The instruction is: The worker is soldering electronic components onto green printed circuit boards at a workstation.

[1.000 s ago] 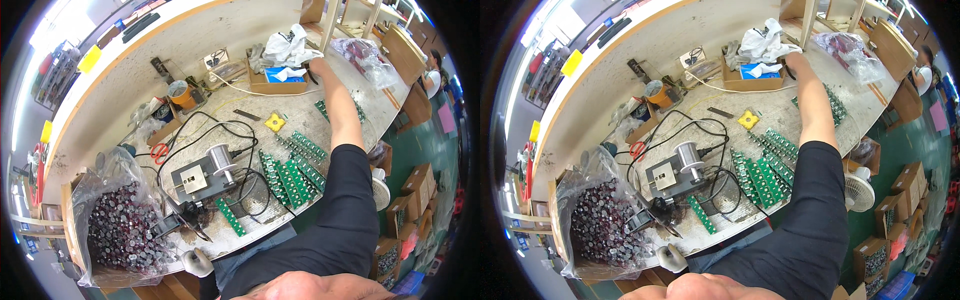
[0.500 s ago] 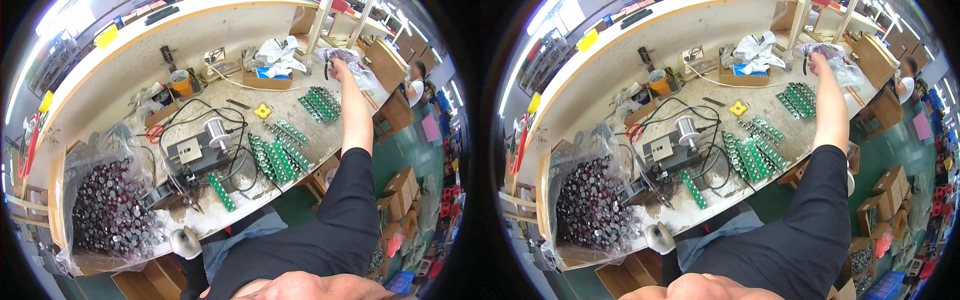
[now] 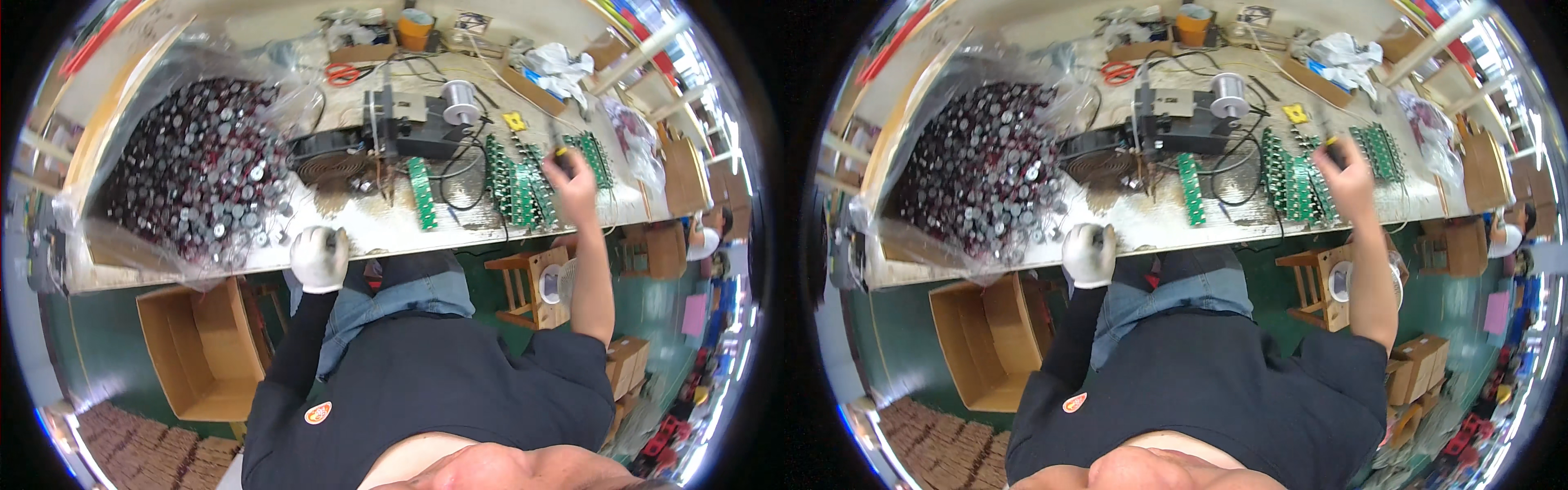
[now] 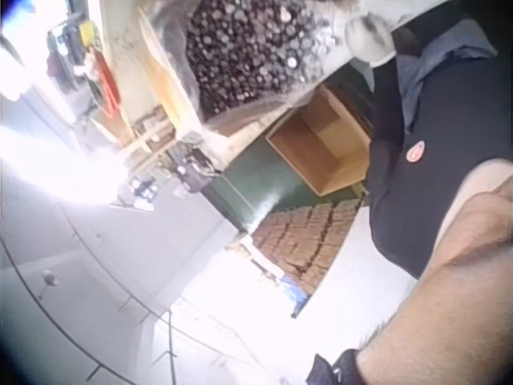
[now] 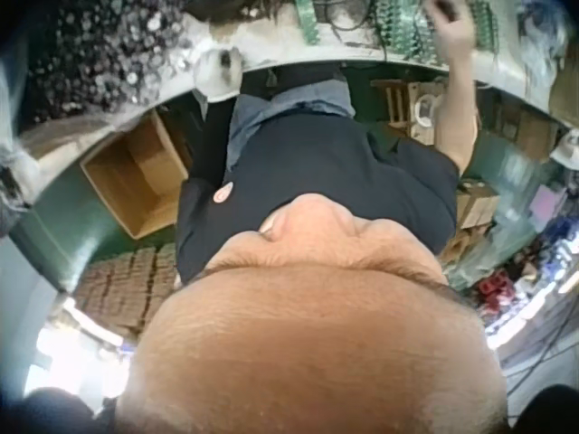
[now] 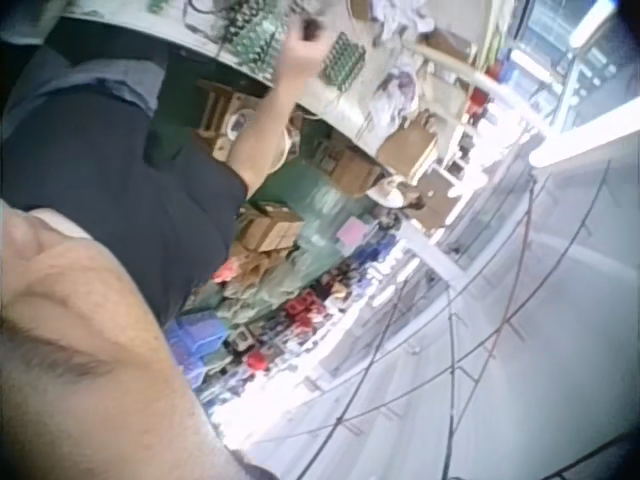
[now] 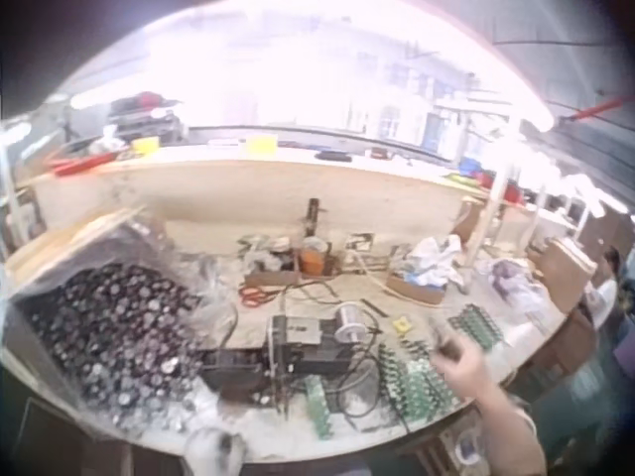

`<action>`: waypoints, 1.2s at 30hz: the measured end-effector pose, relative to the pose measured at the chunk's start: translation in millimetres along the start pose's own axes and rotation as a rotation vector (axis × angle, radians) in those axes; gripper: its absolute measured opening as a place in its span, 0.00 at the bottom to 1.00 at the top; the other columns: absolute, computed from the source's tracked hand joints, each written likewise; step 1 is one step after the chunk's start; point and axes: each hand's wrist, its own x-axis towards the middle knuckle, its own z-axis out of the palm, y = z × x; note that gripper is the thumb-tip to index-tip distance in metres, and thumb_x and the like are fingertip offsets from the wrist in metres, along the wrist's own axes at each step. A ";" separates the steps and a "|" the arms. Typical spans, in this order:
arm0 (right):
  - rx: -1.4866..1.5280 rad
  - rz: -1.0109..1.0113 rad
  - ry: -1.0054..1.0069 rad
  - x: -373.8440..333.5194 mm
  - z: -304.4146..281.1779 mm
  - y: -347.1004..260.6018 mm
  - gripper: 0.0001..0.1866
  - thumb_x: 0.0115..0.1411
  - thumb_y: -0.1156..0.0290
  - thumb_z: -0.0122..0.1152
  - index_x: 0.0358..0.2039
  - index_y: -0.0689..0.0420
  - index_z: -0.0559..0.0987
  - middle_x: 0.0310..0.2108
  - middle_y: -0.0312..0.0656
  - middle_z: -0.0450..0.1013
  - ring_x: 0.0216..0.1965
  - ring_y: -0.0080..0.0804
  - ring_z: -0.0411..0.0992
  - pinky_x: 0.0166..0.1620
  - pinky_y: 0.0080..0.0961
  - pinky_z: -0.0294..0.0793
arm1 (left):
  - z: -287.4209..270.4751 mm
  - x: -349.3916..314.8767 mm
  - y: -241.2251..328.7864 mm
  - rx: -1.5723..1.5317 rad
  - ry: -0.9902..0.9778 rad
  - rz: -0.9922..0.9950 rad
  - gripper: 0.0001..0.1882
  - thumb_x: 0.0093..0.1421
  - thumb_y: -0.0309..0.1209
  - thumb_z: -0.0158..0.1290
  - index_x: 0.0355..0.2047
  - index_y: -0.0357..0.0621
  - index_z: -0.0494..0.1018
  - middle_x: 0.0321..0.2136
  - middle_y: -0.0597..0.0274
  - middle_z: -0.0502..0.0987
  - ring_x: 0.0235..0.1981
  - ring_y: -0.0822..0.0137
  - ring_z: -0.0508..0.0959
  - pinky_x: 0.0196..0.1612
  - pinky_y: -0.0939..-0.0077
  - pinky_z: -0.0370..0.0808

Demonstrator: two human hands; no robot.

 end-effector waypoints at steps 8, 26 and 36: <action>-0.180 -0.041 -0.511 -29.0 101.3 -72.6 0.21 0.55 0.59 0.65 0.40 0.64 0.76 0.35 0.50 0.75 0.36 0.41 0.75 0.41 0.31 0.73 | -7.8 -3.8 -4.1 -0.002 -0.015 -0.016 0.09 0.48 0.33 0.62 0.23 0.47 0.72 0.24 0.62 0.74 0.26 0.57 0.75 0.32 0.64 0.70; -0.133 -0.127 -0.782 24.9 128.0 -39.9 0.24 0.53 0.61 0.68 0.45 0.64 0.76 0.38 0.46 0.74 0.40 0.33 0.72 0.46 0.27 0.70 | -7.5 -2.1 -3.0 -0.026 -0.041 -0.005 0.10 0.47 0.30 0.63 0.25 0.46 0.72 0.24 0.61 0.75 0.25 0.56 0.75 0.31 0.64 0.69; -0.042 -0.253 -0.895 51.6 150.4 -15.4 0.24 0.53 0.64 0.68 0.48 0.62 0.76 0.45 0.45 0.74 0.47 0.38 0.72 0.52 0.29 0.68 | -4.6 -5.6 -5.2 0.006 -0.041 0.005 0.11 0.47 0.31 0.64 0.26 0.49 0.72 0.25 0.63 0.75 0.27 0.58 0.75 0.32 0.64 0.69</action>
